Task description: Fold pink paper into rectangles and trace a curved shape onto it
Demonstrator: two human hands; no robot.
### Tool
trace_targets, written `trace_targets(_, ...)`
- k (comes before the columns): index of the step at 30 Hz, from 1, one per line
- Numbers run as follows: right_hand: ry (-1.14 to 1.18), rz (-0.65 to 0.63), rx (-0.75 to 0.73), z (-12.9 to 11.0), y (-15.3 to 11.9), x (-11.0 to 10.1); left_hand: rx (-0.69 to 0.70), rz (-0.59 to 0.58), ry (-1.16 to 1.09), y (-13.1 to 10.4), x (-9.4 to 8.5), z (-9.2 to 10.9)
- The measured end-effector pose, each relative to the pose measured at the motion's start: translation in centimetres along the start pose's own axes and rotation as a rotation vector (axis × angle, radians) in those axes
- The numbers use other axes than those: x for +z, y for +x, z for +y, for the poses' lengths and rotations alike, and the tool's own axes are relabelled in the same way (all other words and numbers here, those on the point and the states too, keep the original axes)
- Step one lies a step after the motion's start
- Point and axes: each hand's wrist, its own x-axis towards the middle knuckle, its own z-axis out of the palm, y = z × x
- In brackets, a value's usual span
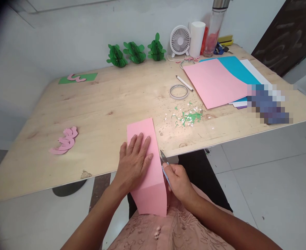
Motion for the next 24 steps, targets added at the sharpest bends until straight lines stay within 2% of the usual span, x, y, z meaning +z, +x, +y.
trace_targets(7, 0.054, 0.036, -0.014, -0.1, 0.4, 0.6, 0.002, -0.008, 0.016, 0.0, 0.0, 0.0)
trace_targets(17, 0.018, 0.122, -0.066, 0.2, 0.7, 0.8, 0.03, -0.014, 0.063, -0.1, 0.1, -0.1)
trace_targets(24, -0.013, 0.128, -0.097, 0.2, 1.1, 0.9, 0.042, -0.016, 0.101, -0.1, -0.1, -0.1)
